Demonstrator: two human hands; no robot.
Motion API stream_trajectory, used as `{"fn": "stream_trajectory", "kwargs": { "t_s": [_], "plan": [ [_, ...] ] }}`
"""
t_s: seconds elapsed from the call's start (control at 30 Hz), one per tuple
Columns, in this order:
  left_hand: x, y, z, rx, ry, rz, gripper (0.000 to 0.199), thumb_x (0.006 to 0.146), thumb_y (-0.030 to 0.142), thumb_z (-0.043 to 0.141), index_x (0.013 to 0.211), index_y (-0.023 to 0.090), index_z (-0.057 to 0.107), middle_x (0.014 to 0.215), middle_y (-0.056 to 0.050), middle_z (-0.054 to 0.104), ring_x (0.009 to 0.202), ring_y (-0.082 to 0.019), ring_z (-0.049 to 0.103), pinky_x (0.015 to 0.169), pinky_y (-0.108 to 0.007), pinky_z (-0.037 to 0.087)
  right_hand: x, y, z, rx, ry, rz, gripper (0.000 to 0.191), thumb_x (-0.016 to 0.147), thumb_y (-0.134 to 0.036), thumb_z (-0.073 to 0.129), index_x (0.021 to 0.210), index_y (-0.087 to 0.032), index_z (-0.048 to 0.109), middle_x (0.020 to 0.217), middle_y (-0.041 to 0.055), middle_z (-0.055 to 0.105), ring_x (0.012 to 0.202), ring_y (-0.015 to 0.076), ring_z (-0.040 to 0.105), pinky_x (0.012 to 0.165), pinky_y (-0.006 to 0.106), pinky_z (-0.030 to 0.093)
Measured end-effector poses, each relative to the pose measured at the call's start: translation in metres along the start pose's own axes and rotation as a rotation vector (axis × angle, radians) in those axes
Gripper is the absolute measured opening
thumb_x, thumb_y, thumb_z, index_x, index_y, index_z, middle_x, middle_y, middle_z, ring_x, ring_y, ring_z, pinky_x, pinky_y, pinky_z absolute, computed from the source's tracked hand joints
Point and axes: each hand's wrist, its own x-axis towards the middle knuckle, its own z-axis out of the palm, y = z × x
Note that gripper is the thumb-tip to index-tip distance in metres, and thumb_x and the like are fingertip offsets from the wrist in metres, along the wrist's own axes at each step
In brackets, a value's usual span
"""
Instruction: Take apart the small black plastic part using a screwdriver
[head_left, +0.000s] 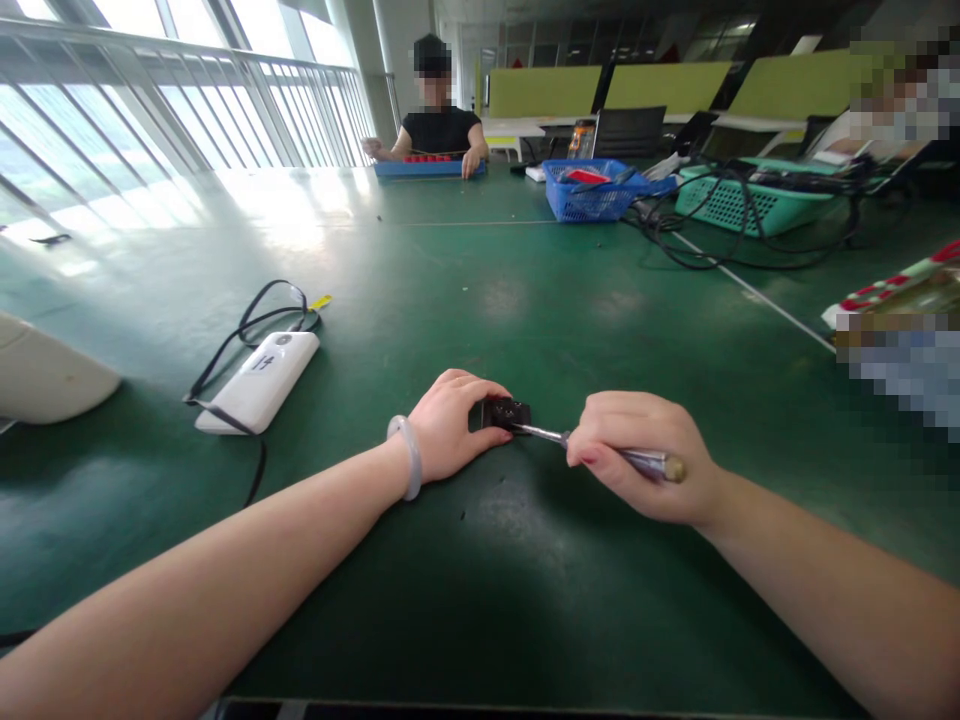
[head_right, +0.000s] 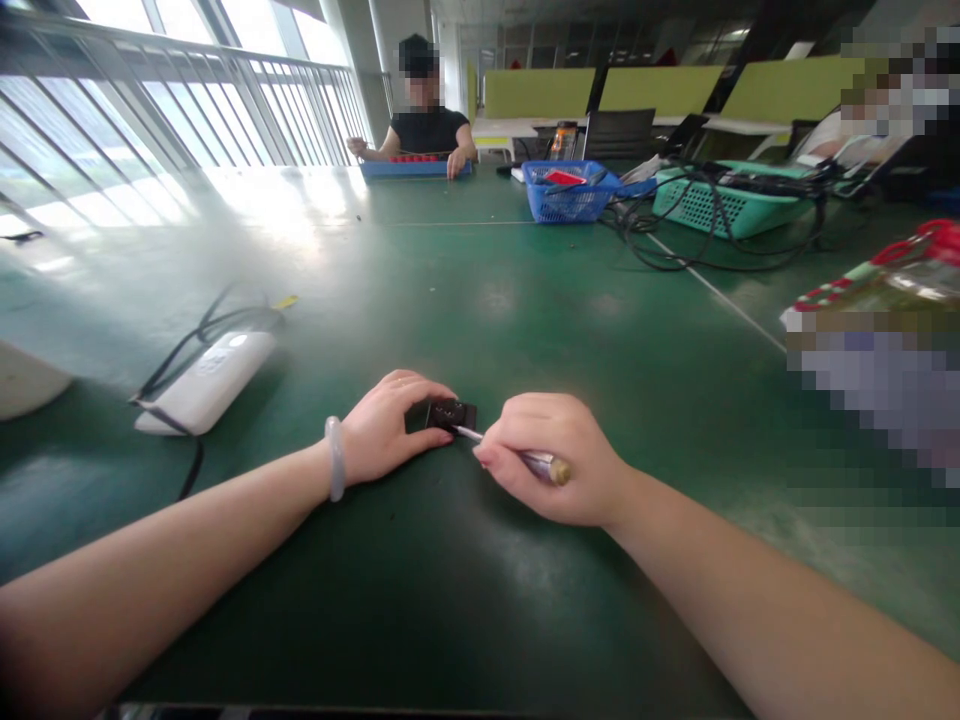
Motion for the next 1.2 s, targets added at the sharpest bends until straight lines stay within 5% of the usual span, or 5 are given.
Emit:
{"fn": "stream_trajectory", "kwargs": {
  "t_s": [0.27,0.47,0.77,1.2],
  "plan": [
    [0.001,-0.001,0.002,-0.01,0.028,0.011,0.032,0.073,0.031,0.074,0.102,0.02,0.064,0.102,-0.005,0.068,0.101,-0.025,0.058,0.094,-0.043,0.043,0.002,-0.013,0.005,-0.479,-0.222,-0.312,0.025,0.089,-0.028,0.052,0.068,-0.019,0.062,0.056,0.001,0.052,0.054,0.0143,0.043,0.053,0.031,0.028],
    [0.001,0.0,0.002,0.002,0.024,-0.004,0.03,0.074,0.029,0.072,0.101,0.018,0.063,0.102,-0.006,0.068,0.101,-0.026,0.058,0.094,-0.043,0.043,0.004,-0.018,0.01,-0.539,-0.357,-0.258,0.033,0.092,-0.031,0.048,0.063,-0.018,0.057,0.059,0.0011,0.052,0.056,0.0139,0.043,0.054,0.031,0.026],
    [0.001,-0.002,0.002,0.016,0.003,0.012,0.032,0.076,0.032,0.071,0.103,0.018,0.062,0.103,-0.006,0.067,0.102,-0.026,0.058,0.095,-0.043,0.042,0.0,0.005,0.002,-0.184,-0.134,-0.052,0.018,0.088,-0.022,0.053,0.074,-0.018,0.061,0.061,0.0006,0.056,0.056,0.0112,0.048,0.054,0.025,0.034],
    [-0.001,-0.003,0.003,0.011,0.002,0.01,0.033,0.076,0.034,0.071,0.104,0.018,0.062,0.103,-0.006,0.067,0.101,-0.026,0.057,0.094,-0.042,0.043,0.001,0.004,-0.002,-0.148,-0.051,-0.055,0.022,0.086,-0.019,0.053,0.067,-0.016,0.061,0.056,0.0003,0.055,0.052,0.01,0.048,0.051,0.024,0.034]
  ]
}}
